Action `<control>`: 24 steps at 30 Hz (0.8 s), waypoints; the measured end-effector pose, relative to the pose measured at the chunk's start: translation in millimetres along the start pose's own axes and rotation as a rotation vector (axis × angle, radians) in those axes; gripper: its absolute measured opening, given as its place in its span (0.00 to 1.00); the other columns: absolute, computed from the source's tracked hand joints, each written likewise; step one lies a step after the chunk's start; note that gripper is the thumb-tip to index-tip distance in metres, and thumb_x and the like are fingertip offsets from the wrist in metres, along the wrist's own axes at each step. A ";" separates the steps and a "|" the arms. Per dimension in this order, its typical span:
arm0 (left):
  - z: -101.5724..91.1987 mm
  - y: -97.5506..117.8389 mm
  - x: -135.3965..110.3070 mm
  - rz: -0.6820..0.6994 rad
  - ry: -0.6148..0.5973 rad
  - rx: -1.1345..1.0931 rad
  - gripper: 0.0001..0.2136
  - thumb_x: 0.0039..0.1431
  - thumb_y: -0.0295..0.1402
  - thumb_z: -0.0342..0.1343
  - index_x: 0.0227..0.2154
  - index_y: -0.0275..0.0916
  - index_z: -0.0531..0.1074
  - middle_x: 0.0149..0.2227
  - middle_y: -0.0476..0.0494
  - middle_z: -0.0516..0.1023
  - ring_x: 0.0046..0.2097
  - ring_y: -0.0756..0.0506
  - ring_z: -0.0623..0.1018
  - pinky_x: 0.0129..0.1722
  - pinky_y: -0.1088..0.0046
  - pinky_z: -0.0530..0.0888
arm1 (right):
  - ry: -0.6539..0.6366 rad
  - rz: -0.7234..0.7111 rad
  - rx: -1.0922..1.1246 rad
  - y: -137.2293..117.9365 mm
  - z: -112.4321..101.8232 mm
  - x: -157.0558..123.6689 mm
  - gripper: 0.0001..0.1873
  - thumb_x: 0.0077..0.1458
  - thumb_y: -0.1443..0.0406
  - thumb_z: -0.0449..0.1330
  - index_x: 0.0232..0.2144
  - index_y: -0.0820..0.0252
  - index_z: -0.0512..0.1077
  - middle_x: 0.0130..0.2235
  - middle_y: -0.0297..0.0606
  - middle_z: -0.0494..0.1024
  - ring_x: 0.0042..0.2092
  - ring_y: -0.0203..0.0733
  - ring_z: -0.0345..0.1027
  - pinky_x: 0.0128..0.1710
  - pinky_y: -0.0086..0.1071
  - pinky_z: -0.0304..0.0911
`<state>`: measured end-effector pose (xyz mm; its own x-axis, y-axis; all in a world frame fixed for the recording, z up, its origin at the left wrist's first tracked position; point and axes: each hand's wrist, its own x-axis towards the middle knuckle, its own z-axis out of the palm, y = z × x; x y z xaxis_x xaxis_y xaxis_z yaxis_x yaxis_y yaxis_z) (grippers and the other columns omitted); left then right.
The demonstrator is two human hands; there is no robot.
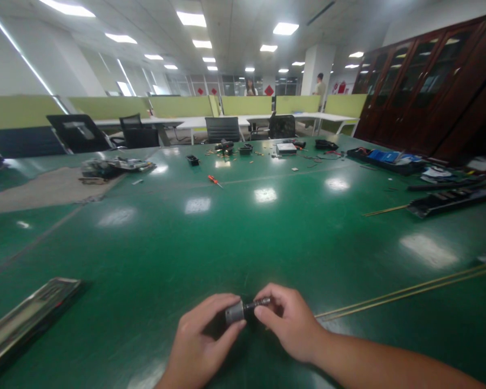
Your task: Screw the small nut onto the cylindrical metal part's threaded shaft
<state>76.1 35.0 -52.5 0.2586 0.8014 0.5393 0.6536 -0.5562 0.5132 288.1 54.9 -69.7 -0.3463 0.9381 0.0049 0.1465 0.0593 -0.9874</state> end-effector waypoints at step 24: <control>-0.4 -3.4 0.1 -0.009 -0.008 0.014 0.12 0.55 0.35 0.64 0.43 0.48 0.75 0.40 0.52 0.82 0.41 0.48 0.81 0.43 0.77 0.78 | 0.001 0.000 0.039 2.8 0.6 -0.7 0.07 0.56 0.63 0.60 0.35 0.61 0.75 0.26 0.31 0.70 0.28 0.36 0.64 0.29 0.28 0.57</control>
<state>73.7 36.9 -53.9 0.2582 0.8083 0.5292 0.6657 -0.5458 0.5089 288.2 54.2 -72.6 -0.3458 0.9383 0.0051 0.1099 0.0459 -0.9929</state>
